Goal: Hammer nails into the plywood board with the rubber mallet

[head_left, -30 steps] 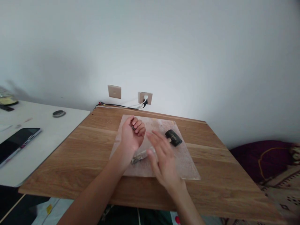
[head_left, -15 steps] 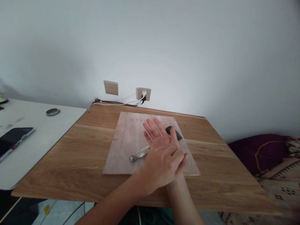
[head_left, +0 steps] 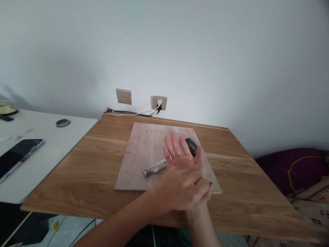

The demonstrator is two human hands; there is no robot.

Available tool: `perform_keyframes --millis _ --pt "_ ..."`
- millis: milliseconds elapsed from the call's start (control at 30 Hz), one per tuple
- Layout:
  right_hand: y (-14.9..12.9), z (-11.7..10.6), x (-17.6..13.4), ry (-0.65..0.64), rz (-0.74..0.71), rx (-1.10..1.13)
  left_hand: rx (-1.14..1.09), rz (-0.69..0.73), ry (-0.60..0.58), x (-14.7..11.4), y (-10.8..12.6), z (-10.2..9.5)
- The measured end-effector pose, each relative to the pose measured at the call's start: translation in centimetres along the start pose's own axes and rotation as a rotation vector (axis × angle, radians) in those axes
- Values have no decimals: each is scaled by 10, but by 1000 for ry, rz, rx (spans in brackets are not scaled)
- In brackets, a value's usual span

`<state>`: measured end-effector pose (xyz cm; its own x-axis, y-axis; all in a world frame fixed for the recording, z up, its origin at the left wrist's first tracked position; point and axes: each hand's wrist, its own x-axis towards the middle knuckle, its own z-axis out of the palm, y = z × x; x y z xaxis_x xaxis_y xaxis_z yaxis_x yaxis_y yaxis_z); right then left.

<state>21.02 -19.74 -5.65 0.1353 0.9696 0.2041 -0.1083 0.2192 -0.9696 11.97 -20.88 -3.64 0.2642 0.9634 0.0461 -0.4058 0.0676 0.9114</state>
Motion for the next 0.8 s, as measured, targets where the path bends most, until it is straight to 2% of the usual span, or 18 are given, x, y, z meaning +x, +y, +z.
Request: perform_keyframes --millis 67,100,167,267,367,500,567,667,800 --pt "-6 -4 -10 -1 76 243 357 156 -112 11 0 -10" --pt "-8 -7 -14 10 118 398 523 228 -104 21 1 -19" --pt "-7 -15 -22 64 200 620 757 267 -76 42 4 -40" --pt "2 -25 -28 190 271 695 1007 255 -46 67 4 -68" --pt "12 -32 -32 278 286 668 1111 298 -99 82 -4 -86" --pt "16 -37 -39 286 255 592 1047 332 -171 96 -15 -101" --pt "16 -39 -42 297 262 571 1090 243 -223 102 -15 -103" --pt "17 -39 -43 320 294 573 1310 88 -361 109 -10 -102" --pt "21 -35 -43 309 314 582 1407 43 -479 112 -2 -98"
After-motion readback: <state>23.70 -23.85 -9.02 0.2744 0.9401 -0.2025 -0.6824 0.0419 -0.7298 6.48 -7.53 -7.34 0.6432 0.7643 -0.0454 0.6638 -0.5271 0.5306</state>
